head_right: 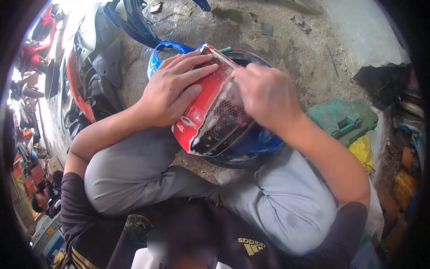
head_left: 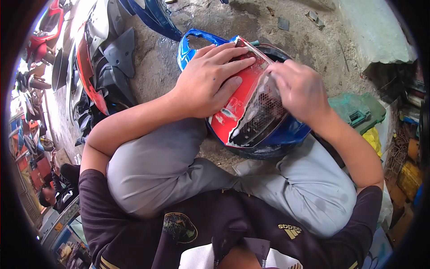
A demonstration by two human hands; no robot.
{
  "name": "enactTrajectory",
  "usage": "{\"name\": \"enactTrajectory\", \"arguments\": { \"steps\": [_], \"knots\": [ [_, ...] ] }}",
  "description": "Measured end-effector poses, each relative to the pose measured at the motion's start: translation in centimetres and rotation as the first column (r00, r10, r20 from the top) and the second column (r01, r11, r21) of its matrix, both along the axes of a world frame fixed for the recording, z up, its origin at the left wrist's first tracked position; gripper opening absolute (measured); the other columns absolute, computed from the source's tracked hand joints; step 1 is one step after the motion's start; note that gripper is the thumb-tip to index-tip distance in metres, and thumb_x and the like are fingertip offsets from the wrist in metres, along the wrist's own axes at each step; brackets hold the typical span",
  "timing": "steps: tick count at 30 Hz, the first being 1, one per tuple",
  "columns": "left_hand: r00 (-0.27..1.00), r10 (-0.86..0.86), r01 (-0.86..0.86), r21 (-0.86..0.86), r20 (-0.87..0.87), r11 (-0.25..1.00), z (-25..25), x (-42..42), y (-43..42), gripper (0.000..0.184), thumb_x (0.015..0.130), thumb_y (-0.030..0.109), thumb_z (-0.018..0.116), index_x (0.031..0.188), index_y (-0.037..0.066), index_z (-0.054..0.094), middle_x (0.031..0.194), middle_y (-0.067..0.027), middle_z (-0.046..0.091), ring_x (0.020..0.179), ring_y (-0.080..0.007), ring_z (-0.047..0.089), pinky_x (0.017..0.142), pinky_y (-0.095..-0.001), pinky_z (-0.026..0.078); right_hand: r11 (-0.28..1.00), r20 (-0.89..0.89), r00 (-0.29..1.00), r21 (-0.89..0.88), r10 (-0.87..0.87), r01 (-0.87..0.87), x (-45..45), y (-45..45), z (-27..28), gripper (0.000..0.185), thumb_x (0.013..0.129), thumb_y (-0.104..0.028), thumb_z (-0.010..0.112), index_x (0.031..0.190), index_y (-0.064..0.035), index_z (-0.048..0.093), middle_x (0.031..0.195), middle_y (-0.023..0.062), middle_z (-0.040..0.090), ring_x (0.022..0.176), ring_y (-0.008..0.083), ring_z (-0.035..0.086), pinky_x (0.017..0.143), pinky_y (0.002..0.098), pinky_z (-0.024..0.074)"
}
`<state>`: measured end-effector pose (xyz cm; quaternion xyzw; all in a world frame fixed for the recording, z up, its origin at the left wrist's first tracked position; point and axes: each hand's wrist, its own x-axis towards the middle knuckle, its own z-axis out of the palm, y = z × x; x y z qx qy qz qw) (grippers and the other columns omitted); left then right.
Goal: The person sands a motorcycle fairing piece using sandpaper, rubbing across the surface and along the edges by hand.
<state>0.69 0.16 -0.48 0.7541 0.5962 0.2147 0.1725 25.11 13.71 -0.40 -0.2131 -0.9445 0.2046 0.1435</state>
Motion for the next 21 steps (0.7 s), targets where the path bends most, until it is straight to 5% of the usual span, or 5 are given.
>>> {"name": "enactTrajectory", "arguments": {
  "steps": [5,9,12,18,21],
  "knots": [
    [1.0,0.0,0.0,-0.001,-0.007,1.0,0.1,0.0,0.2,0.055,0.103,0.022,0.06,0.156,0.008,0.065,0.162,-0.0209,0.06,0.154,-0.0457,0.051,0.127,-0.0602,0.037,0.851,0.069,0.885,0.247,0.461,-0.462,0.1,-4.4,3.4,0.017,0.09,-0.022,0.067,0.102,-0.011,0.072,0.088,0.0047,0.067,0.081,0.0213,0.071,0.072,0.0388,0.053],
    [1.0,-0.004,0.004,0.005,-0.02,1.0,-0.3,-0.1,-0.1,0.056,0.104,0.023,0.059,0.157,0.009,0.064,0.162,-0.021,0.06,0.154,-0.046,0.051,0.128,-0.06,0.037,0.944,-0.199,0.923,0.1,0.329,-0.314,-0.3,-1.1,0.0,0.016,0.091,-0.017,0.067,0.104,-0.0092,0.074,0.09,0.0078,0.07,0.081,0.0282,0.071,0.073,0.0445,0.0559],
    [1.0,0.004,-0.004,0.005,-0.02,1.0,-0.1,0.1,0.0,0.056,0.104,0.024,0.059,0.157,0.009,0.064,0.162,-0.021,0.06,0.154,-0.0459,0.051,0.128,-0.0598,0.036,0.995,0.075,0.996,0.081,0.049,-0.055,0.0,0.8,0.0,0.02,0.091,-0.017,0.068,0.108,-0.0084,0.075,0.093,0.0083,0.071,0.083,0.0281,0.072,0.075,0.0439,0.0566],
    [1.0,-0.005,0.005,0.012,-0.026,1.0,-0.1,0.0,0.0,0.056,0.103,0.023,0.059,0.158,0.009,0.064,0.162,-0.021,0.06,0.154,-0.0457,0.051,0.127,-0.06,0.037,0.846,-0.15,0.833,0.108,0.533,-0.522,-0.2,-3.0,2.3,0.026,0.087,-0.01,0.069,0.111,-0.0033,0.076,0.078,0.0077,0.06,0.073,0.0275,0.063,0.068,0.0422,0.0508],
    [1.0,0.0,0.0,0.008,-0.023,1.0,-0.3,0.0,-0.2,0.056,0.103,0.022,0.059,0.158,0.009,0.064,0.162,-0.0208,0.06,0.154,-0.0458,0.051,0.127,-0.0602,0.037,0.996,-0.096,0.992,0.002,0.087,-0.087,-0.2,0.9,-0.8,0.015,0.096,-0.015,0.067,0.106,-0.0073,0.074,0.09,0.0109,0.071,0.077,0.0329,0.071,0.073,0.0463,0.0558]
  ]
}}
